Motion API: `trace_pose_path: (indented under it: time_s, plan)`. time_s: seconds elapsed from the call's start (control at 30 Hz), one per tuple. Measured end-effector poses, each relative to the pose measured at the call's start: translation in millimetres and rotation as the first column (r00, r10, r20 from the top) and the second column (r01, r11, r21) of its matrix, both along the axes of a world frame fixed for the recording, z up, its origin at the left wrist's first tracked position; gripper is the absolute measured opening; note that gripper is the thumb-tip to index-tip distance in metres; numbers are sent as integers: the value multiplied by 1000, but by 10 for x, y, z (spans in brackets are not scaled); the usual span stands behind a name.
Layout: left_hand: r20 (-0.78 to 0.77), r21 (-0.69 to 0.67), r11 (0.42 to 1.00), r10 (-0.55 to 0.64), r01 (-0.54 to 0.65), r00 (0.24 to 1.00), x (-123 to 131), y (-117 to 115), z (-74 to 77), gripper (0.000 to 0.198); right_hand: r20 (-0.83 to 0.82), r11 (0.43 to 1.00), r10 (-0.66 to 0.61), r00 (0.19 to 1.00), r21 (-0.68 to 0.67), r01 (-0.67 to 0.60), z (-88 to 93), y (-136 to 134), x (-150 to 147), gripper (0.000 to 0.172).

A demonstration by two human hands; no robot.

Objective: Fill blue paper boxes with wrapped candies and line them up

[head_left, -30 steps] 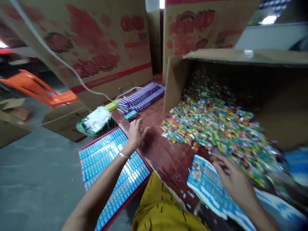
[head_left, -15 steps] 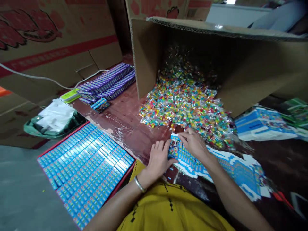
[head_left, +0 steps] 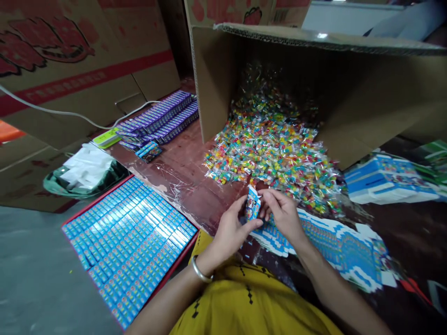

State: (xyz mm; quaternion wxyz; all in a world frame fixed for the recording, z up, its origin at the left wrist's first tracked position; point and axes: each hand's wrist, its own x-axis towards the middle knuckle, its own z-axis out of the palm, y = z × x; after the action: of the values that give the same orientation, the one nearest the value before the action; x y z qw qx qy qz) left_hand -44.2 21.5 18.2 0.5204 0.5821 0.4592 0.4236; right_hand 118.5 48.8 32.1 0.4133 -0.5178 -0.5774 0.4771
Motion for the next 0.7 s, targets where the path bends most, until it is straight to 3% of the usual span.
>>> trace_pose_path:
  time_s: [0.1,0.2,0.33,0.4,0.53,0.67,0.7]
  plan:
    - [421,-223,957,-78,186,904,-133,57,21,62,47,984,176,983,31,-178,26,-83,-2,33]
    - [555,-323,892,-93,317,827,-261,48,3,60,86,942,337,938,-34,-335,116,-55,65,35]
    - [535,-336,802,-269,493,801,-344,-34,-12,59,156,793,602,783,-235,-562,347,93,197,27]
    - [520,-316,788,-322,529,791,-352,-72,0,59,158,708,694,702,-323,-628,444,132,236,25]
    - [482,-279,821,-329,498,812,-337,-111,35,56,68,615,744,665,-459,-641,476,88,220,43]
    - [390,-252,844,-359,473,848,-329,-102,23,41,-5,547,769,639,-511,-663,382,35,173,29]
    - [367,-250,860,-340,444,866,-334,-94,13,37,-10,567,755,656,-492,-660,356,33,163,27]
